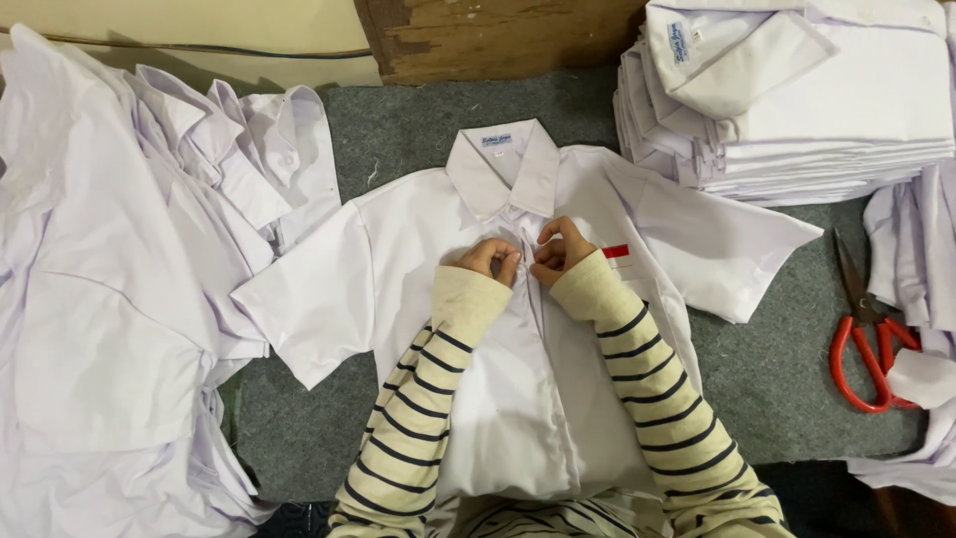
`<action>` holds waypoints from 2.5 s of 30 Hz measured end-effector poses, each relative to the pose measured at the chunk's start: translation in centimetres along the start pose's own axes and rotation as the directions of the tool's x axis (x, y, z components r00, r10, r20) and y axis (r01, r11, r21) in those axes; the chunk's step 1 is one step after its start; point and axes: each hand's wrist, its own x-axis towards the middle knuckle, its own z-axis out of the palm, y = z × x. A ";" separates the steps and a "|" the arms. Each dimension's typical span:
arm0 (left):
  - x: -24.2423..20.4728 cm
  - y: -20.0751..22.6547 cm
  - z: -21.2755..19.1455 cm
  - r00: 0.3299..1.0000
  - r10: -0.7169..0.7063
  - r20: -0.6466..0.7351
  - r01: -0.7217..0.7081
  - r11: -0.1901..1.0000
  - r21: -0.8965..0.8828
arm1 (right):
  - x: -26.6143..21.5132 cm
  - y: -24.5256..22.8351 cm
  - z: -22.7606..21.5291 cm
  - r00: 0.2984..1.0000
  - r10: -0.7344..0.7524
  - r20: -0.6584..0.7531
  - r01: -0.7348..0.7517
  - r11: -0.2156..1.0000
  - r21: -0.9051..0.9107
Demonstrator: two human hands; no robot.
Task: A person is smoothing, aligning the collar, and buttoning a white school uniform shirt on a work table.
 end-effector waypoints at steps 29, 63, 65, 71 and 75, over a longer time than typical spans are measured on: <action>22.3 -14.6 -18.0 0.862 -0.449 -0.236 0.505 0.801 0.321 | 1.2 2.8 0.4 0.998 -0.057 -0.008 0.058 0.997 0.059; -0.6 -0.6 0.7 0.978 -0.071 0.196 0.074 0.997 -0.011 | 0.8 1.2 -0.1 1.000 0.000 0.030 -0.007 0.970 0.243; -0.7 -0.3 0.4 0.969 -0.111 0.222 0.120 0.992 -0.026 | 0.6 1.0 -0.3 0.999 0.005 0.038 -0.014 0.973 0.229; -0.7 0.7 -0.8 0.946 -0.184 0.266 0.204 0.978 -0.049 | 0.4 0.6 -0.5 0.999 0.019 0.048 -0.028 0.979 0.204; -0.6 0.5 -0.5 0.943 -0.201 0.267 0.219 0.975 -0.039 | 0.1 -0.2 -0.7 0.998 0.031 0.050 -0.040 0.981 0.190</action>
